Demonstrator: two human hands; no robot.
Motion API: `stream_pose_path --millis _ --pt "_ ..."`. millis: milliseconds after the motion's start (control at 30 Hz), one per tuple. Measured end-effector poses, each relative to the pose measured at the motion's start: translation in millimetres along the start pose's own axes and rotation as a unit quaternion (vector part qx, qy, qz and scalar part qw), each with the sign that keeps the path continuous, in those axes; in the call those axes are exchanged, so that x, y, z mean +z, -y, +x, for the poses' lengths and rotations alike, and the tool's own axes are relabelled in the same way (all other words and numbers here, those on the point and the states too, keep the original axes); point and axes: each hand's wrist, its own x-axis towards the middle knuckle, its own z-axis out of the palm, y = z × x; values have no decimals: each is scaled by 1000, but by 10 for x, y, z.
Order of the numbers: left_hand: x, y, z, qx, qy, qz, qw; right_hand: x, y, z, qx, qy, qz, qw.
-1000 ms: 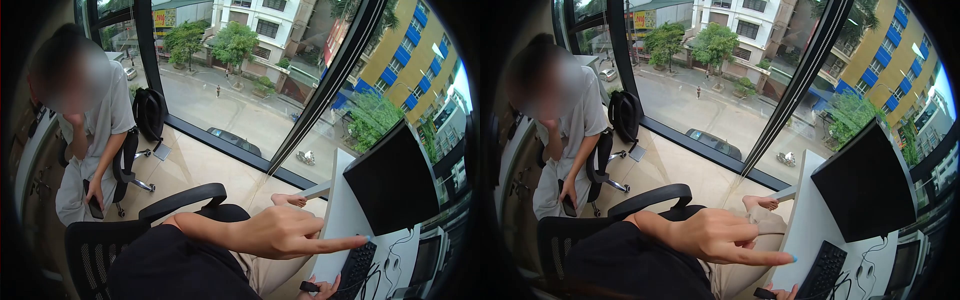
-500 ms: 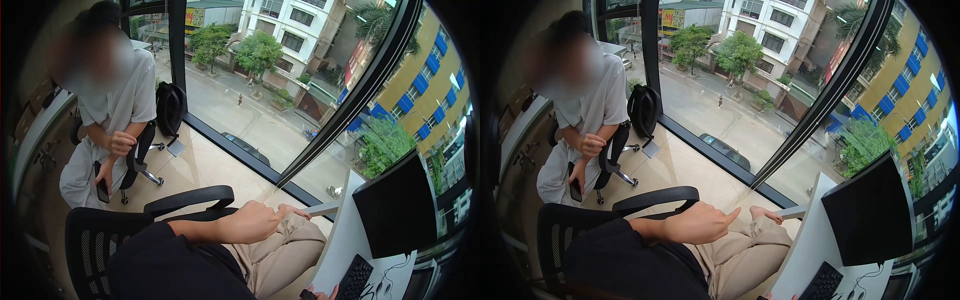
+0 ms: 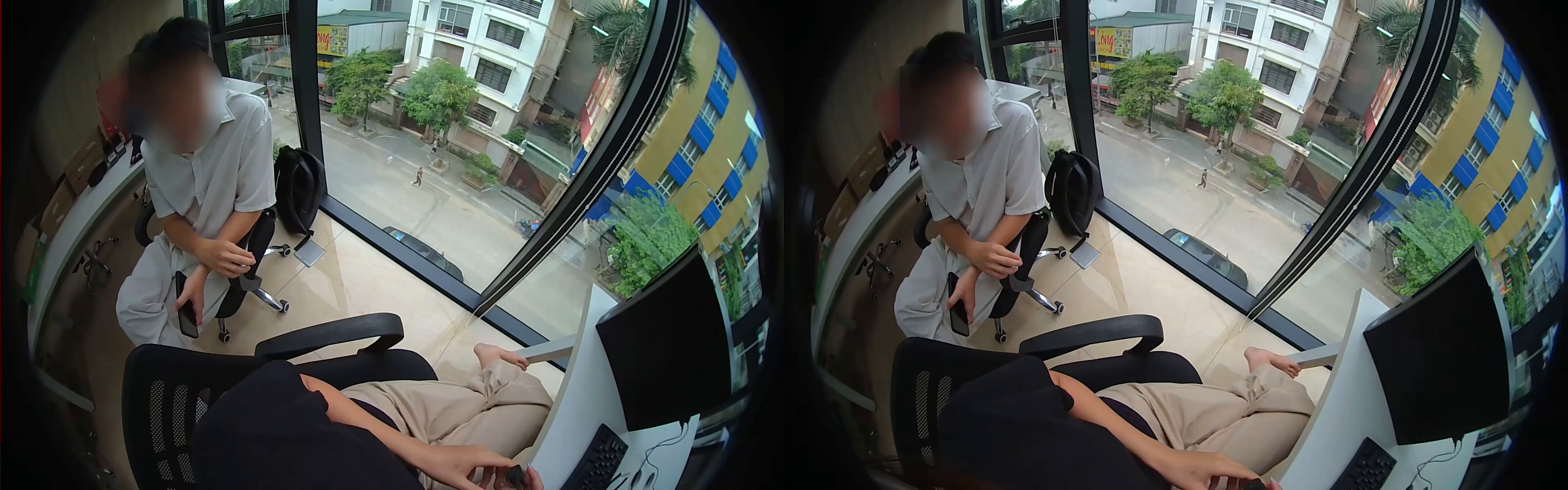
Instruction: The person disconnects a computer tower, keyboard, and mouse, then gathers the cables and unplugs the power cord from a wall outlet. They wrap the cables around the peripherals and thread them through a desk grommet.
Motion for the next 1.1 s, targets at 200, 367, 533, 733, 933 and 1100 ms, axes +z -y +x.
stream_pose_path --millis 200,367,533,733,933,1100 --pt "24 37 56 27 -64 72 995 7 166 80 -60 -95 -5 994" --pt "-12 24 104 45 -63 98 992 -81 395 187 -194 -67 -134 969" --pt "9 93 152 83 -52 36 995 -177 439 248 -251 -44 -246 935" --pt "-68 38 177 85 -75 42 993 -249 412 171 -282 -25 -358 890" --pt "-118 -89 152 92 -73 114 986 -398 271 50 -356 19 -466 810" --pt "-107 -98 137 149 -26 179 972 -368 169 111 -462 -11 -476 748"
